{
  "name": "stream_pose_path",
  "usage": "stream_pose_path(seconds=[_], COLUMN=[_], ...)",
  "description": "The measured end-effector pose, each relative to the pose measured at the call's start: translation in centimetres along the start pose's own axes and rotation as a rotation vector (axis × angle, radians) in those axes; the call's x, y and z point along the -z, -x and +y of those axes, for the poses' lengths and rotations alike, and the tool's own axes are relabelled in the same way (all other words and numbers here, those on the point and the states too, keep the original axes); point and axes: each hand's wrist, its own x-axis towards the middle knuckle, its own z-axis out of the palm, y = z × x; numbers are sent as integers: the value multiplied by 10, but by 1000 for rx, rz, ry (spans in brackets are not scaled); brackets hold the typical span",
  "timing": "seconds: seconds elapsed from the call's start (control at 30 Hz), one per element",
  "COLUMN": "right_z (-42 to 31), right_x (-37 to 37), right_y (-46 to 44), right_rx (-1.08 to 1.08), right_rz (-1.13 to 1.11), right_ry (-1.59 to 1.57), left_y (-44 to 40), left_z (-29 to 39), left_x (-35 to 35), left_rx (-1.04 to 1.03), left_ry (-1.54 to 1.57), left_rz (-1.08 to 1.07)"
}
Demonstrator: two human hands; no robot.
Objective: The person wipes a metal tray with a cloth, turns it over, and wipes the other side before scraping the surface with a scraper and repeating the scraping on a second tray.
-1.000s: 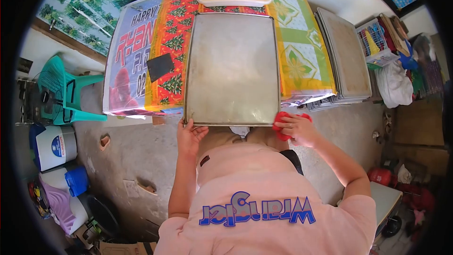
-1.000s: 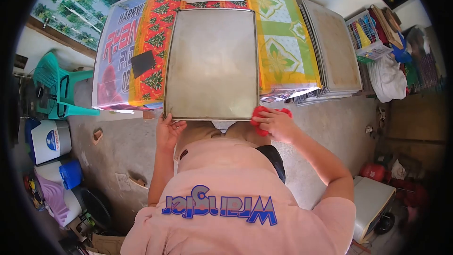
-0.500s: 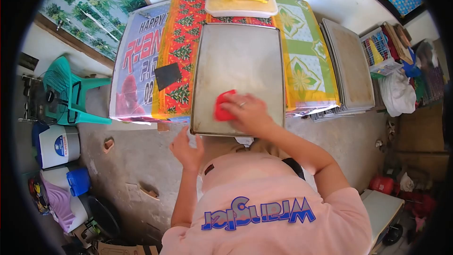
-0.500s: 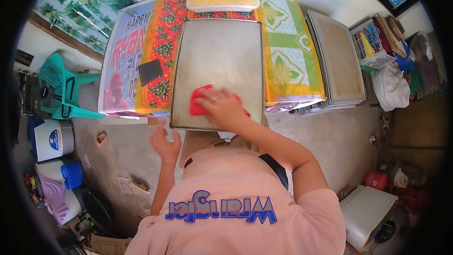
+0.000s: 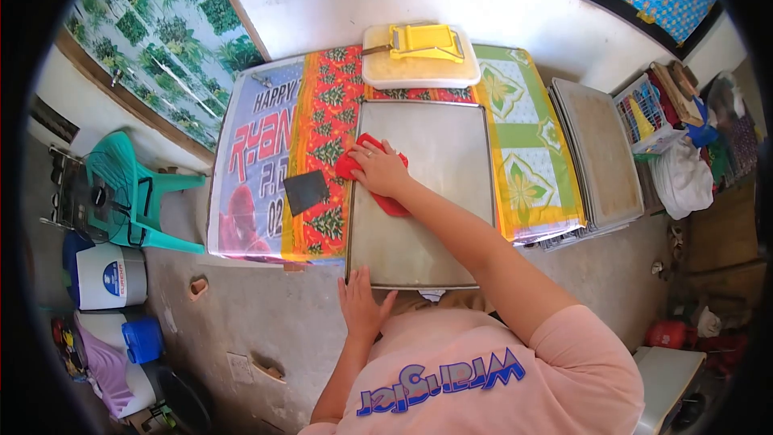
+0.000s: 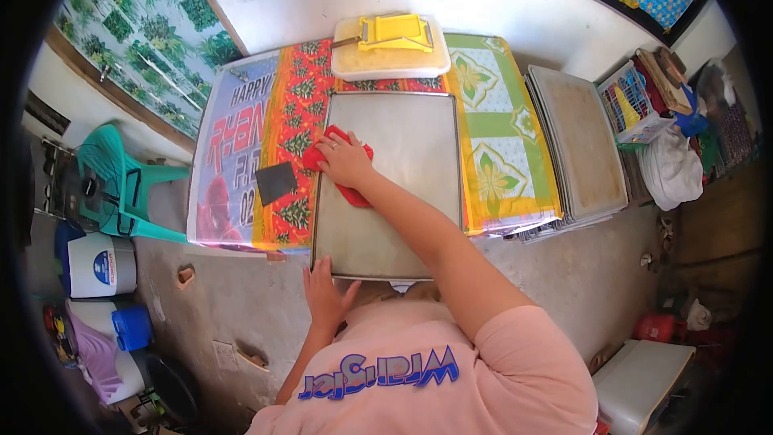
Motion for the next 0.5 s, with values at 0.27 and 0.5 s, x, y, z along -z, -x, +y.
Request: stream_pose_path(seconds=[0.27,0.5], right_z=[45,94], right_x=[-8,31], right_y=[-77,-73], right_rx=[-203,-351], right_rz=[95,64], right_ry=[91,205], left_y=[-4,-3], left_z=[0,-1], left_x=[0,-5], left_rx=[-26,-42], left_ry=[18,-76], left_rz=[-2,24])
